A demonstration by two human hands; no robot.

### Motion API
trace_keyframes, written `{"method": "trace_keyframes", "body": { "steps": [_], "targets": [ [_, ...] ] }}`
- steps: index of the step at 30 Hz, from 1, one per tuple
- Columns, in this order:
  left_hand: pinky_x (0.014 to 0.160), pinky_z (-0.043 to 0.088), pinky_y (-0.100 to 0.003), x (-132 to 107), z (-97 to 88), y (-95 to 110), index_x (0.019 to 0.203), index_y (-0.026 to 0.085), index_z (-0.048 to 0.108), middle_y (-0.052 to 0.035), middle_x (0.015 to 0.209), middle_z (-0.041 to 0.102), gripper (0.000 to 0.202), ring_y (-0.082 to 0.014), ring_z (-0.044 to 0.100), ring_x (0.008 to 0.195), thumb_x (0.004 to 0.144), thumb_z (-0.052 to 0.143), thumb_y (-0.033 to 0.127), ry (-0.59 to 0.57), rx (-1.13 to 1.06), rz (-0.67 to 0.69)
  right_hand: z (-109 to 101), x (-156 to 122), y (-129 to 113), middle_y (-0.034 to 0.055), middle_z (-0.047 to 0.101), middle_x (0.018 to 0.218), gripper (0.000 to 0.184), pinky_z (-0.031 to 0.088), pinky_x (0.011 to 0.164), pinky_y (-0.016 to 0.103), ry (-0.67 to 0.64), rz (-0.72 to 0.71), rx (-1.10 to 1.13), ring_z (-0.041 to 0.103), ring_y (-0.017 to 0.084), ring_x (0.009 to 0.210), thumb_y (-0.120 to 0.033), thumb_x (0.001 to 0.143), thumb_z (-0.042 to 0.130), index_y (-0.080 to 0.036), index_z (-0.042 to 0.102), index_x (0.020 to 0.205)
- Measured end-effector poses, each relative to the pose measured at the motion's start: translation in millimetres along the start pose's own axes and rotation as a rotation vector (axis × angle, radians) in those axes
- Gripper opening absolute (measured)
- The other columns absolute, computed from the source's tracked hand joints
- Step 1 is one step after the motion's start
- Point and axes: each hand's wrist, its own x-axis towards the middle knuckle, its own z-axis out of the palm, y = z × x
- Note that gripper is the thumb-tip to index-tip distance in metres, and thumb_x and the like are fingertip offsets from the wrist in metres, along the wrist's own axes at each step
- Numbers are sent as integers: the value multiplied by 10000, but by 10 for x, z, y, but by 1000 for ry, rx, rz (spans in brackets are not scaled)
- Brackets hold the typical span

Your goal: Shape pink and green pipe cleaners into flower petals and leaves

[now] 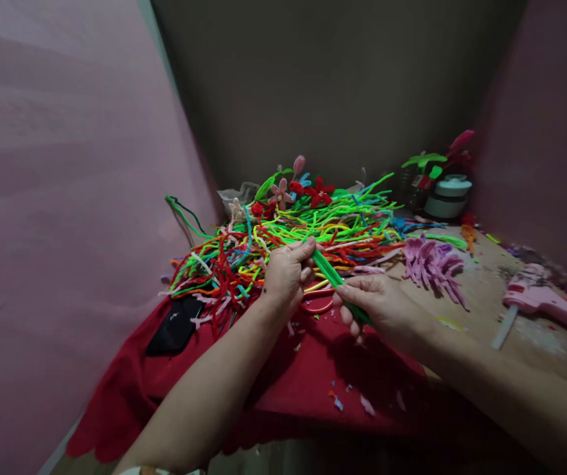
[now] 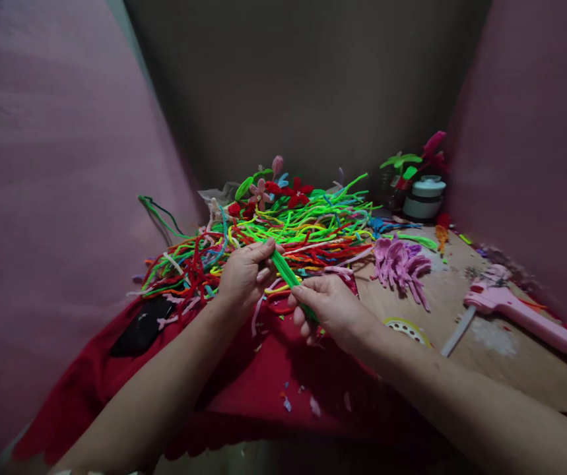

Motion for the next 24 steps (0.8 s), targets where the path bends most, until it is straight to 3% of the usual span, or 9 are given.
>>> {"method": "trace_keyframes", "body": {
  "steps": [5, 9, 12, 17, 24],
  "targets": [
    [337, 167, -155, -26, 7, 24, 697, 100, 591, 102, 405, 300, 272, 4, 239, 303, 645, 704, 341, -161, 21, -141, -78, 52, 19, -30, 528, 464, 180, 405, 323, 183, 11, 9, 29, 466, 69, 342, -297, 777, 535, -142, 537, 687],
    [340, 176, -153, -56, 24, -18, 740, 83, 620, 65, 428, 410, 279, -3, 306, 316, 632, 713, 323, -254, 128, -258, -104, 61, 21, -29, 532, 461, 190, 410, 319, 181, -19, -11, 45, 473, 70, 336, -310, 780, 535, -138, 541, 698],
    [322, 179, -164, -59, 37, -80, 658, 92, 607, 38, 427, 473, 294, -16, 334, 296, 612, 716, 361, -189, 222, -225, -94, 58, 14, -25, 536, 459, 185, 416, 325, 186, -33, 10, 58, 478, 74, 339, -302, 783, 529, -142, 537, 691],
    [310, 198, -182, -76, 75, -134, 437, 128, 489, 25, 322, 445, 387, -42, 352, 257, 623, 696, 396, -22, 466, -20, -59, 56, 24, -18, 545, 474, 169, 416, 332, 193, -6, 38, 78, 483, 77, 355, -271, 790, 521, -146, 542, 677],
    [321, 202, -177, -72, 59, -124, 450, 129, 482, 40, 315, 417, 380, -34, 334, 264, 668, 659, 385, -11, 435, 6, -64, 33, 68, -18, 552, 490, 169, 415, 339, 193, -8, -5, 79, 493, 78, 362, -278, 780, 523, -146, 546, 676]
  ]
}}
